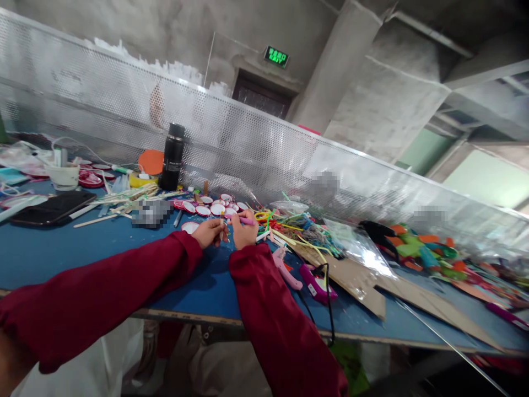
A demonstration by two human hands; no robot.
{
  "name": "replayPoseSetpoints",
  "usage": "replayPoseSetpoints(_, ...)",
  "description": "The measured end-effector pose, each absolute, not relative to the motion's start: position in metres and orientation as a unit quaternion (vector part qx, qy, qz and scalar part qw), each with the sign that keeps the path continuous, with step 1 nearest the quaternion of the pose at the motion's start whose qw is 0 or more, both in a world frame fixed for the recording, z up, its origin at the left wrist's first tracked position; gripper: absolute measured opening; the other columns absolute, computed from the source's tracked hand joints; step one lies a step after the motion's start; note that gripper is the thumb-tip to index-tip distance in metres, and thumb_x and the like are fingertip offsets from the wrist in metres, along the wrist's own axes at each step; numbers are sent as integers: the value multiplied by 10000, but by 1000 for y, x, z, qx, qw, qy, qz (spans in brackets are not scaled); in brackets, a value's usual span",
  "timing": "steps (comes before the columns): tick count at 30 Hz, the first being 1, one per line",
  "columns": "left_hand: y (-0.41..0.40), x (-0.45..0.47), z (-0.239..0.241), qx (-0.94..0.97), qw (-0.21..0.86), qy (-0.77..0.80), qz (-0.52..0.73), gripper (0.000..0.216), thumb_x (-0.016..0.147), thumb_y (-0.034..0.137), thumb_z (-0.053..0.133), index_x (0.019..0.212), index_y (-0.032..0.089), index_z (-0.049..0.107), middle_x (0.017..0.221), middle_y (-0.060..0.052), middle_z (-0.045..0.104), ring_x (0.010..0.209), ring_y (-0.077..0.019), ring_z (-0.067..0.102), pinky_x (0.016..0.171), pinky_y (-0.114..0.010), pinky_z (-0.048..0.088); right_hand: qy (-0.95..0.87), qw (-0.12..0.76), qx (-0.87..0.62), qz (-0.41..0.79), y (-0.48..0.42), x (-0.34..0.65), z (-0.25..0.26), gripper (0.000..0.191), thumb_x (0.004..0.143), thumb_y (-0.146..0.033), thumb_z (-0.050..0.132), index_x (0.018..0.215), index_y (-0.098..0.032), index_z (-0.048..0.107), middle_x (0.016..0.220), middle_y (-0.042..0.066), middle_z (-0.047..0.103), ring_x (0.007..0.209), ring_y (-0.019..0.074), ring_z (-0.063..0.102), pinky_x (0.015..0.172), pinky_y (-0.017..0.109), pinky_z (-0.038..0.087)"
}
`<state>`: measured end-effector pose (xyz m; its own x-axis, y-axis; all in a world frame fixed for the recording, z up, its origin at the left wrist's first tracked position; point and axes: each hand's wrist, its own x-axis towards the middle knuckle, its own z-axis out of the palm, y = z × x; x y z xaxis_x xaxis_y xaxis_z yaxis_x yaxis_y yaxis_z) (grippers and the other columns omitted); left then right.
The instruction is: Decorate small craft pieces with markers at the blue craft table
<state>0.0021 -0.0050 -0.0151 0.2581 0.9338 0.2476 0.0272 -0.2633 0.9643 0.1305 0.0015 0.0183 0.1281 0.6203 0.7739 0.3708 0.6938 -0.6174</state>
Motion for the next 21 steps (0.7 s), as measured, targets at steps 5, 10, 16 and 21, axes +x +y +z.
replayPoseSetpoints(5,-4,2,-16,632,474,380,480,294,834,461,504,813,168,531,641,5,632,394,-95,488,420,-236,298,-659,646,-375,94,0,130,18,185,772,-282,535,607,-219,481,569,-47,539,590,134,487,623,257,394)
replayPoseSetpoints(10,-4,2,-16,633,475,375,483,308,832,472,508,795,166,515,636,3,626,385,-92,488,408,-231,293,-659,645,-374,97,1,130,17,185,774,-278,531,604,-218,489,573,-44,543,592,135,490,629,259,397)
replayPoseSetpoints(16,-5,4,-15,633,476,370,485,301,841,467,511,783,172,513,628,0,622,376,-90,480,401,-229,294,-655,646,-379,103,0,130,18,180,769,-301,534,614,-222,487,566,-49,542,579,134,498,614,258,406)
replayPoseSetpoints(21,-5,4,-15,634,476,371,484,282,844,440,522,739,178,508,601,5,608,373,-87,467,401,-229,293,-662,639,-374,120,-1,127,17,185,761,-313,537,609,-226,476,563,-53,534,572,127,508,594,249,413)
